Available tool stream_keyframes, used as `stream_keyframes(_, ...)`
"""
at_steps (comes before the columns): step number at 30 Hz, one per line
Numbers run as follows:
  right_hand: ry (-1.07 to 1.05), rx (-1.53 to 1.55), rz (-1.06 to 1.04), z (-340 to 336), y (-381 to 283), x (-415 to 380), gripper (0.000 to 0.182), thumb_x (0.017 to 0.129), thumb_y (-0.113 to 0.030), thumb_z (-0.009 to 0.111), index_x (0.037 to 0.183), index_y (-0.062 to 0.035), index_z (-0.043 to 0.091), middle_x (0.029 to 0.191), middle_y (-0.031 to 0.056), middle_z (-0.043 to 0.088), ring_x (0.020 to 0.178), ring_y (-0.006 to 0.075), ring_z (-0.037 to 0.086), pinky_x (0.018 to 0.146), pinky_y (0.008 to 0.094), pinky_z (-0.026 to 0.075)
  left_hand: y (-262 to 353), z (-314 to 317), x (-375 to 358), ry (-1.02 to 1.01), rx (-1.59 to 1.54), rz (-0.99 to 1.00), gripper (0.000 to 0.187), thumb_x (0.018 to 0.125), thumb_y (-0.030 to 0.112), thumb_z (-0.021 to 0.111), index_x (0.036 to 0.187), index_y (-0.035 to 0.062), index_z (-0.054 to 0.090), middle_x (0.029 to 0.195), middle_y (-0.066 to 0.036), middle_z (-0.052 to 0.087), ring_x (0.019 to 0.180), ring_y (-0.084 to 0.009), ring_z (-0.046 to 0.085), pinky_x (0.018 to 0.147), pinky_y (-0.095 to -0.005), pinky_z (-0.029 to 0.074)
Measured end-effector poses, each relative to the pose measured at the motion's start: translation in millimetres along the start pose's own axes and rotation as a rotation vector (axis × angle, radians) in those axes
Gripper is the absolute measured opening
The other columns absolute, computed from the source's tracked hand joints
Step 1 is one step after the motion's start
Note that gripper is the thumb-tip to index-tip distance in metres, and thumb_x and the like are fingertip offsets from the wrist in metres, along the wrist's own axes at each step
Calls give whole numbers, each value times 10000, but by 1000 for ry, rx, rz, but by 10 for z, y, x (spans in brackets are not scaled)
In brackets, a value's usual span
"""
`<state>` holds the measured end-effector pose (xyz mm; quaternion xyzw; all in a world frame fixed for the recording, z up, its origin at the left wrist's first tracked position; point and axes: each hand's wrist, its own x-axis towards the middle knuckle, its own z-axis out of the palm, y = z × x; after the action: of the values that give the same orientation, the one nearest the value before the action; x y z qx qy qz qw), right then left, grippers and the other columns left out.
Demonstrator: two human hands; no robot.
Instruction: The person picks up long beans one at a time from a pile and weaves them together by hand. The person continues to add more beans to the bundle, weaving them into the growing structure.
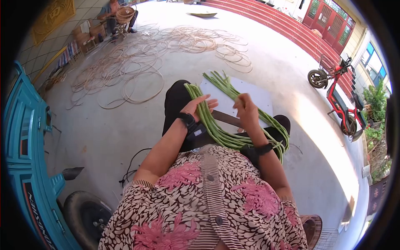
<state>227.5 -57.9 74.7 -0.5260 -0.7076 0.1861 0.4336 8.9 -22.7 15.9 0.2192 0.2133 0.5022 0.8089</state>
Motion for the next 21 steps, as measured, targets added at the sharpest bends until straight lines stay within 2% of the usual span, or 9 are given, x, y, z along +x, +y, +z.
stream_keyframes(1, -95, -74, -119, 18, 16, -85, 157, 893, -228, 530, 968, -90, 533, 699, 114, 637, 654, 283, 630, 586, 376, 465, -6, -19, 13, -8, 8, -8, 386, 932, 199, 535, 1253, 4, 449, 1263, -225, 520, 1114, -297, 571, 783, -333, 531)
stream_keyframes(2, -189, -149, -239, 29, 22, -145, 155, 896, -228, 530, 956, -85, 541, 684, 111, 630, 638, 264, 629, 577, 359, 464, -11, -63, 40, -10, -15, -21, 386, 937, 206, 525, 1256, 4, 446, 1266, -217, 520, 1112, -294, 571, 784, -335, 533)
stream_keyframes(5, -473, 34, -132, -34, -100, -238, 172, 897, -231, 543, 911, -61, 552, 666, 102, 616, 617, 227, 617, 578, 345, 455, -31, -123, 93, -11, -53, -23, 385, 951, 225, 497, 1264, 9, 437, 1269, -187, 526, 1103, -286, 572, 788, -340, 538)
stream_keyframes(10, -496, 48, -68, -88, 13, -264, 189, 888, -214, 560, 901, -27, 582, 644, 80, 597, 588, 177, 576, 585, 304, 444, -21, -105, 66, -37, -8, 24, 369, 951, 231, 496, 1269, 49, 451, 1256, -124, 549, 1079, -272, 578, 802, -344, 539)
stream_keyframes(14, -562, 157, 57, -194, 72, -326, 197, 873, -196, 570, 899, -4, 603, 644, 45, 570, 600, 110, 533, 585, 272, 431, -24, -91, 41, -32, -11, 76, 369, 931, 223, 533, 1262, 73, 471, 1260, -111, 546, 1095, -264, 564, 806, -350, 536)
stream_keyframes(21, -577, 189, 207, -317, 27, -379, 208, 869, -198, 578, 896, 5, 609, 648, -4, 533, 614, 65, 497, 577, 236, 412, -24, -71, 14, -37, -3, 141, 360, 913, 199, 561, 1241, 75, 478, 1263, -101, 547, 1119, -276, 545, 820, -359, 526)
